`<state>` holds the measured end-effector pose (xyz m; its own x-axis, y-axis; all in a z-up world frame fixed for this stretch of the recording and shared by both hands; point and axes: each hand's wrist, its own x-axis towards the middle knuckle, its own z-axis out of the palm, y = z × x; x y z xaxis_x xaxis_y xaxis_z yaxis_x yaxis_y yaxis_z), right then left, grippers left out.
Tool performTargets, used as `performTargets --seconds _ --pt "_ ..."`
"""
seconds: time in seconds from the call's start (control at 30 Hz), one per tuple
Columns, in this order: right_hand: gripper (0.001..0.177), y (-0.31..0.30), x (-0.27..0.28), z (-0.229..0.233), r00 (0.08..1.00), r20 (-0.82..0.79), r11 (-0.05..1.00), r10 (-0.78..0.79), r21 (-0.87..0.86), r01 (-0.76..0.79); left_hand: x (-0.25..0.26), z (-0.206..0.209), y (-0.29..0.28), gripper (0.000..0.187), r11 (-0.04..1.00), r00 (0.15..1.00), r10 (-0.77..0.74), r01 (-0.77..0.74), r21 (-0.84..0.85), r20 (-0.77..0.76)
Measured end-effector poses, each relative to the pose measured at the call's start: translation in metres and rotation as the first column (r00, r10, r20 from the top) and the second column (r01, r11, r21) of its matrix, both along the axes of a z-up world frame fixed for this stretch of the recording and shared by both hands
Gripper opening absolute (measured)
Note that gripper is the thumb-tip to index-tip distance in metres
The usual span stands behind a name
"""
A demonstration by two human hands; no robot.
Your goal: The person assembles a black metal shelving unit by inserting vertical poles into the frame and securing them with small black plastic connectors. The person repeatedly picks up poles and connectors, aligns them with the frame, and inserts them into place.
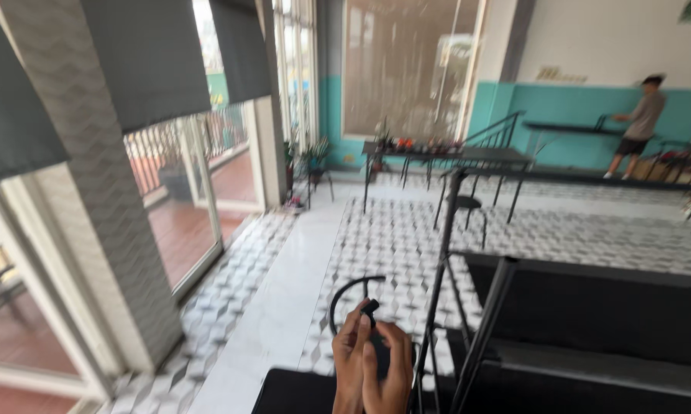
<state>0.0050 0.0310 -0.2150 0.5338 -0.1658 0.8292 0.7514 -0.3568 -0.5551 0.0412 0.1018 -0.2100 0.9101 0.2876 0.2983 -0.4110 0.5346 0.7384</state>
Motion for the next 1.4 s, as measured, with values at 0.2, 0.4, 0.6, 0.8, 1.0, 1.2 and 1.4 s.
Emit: performTargets --seconds 0.2,0.4,0.6,0.8,1.0,1.2,1.4 --pt "0.036 0.029 0.004 -0.040 0.906 -0.409 0.993 0.112 0.019 -0.114 -0.034 -0.048 0.029 0.041 0.991 0.976 0.075 -0.095 -0.090 -0.204" --pt "0.029 0.052 -0.002 -0.118 0.864 -0.480 0.982 0.150 -0.031 -0.188 -0.057 -0.117 0.067 0.040 0.989 0.942 0.141 -0.148 0.001 -0.304" --pt "0.031 0.067 -0.009 -0.202 0.691 -0.717 0.970 0.096 -0.089 -0.227 -0.069 -0.194 0.100 0.038 0.995 0.878 0.093 -0.099 0.012 -0.469" --pt "0.028 0.066 -0.023 -0.279 0.576 -0.814 0.964 -0.066 -0.200 -0.172 -0.080 -0.251 0.119 0.036 0.993 0.772 0.013 0.064 0.097 -0.636" --pt "0.030 0.067 -0.038 -0.315 0.454 -0.884 0.976 -0.117 -0.187 -0.114 -0.080 -0.292 0.139 0.030 0.857 0.693 0.169 0.247 0.452 -0.700" --pt "0.036 0.075 -0.046 -0.333 0.372 -0.925 0.996 -0.069 -0.082 -0.018 -0.058 -0.350 0.200 0.018 0.659 0.814 0.484 -0.097 0.746 -0.321" --pt "0.030 0.087 -0.037 -0.359 0.430 -0.903 0.999 -0.010 -0.029 -0.037 -0.060 -0.389 0.246 0.017 0.547 0.854 0.430 0.011 0.837 -0.293"
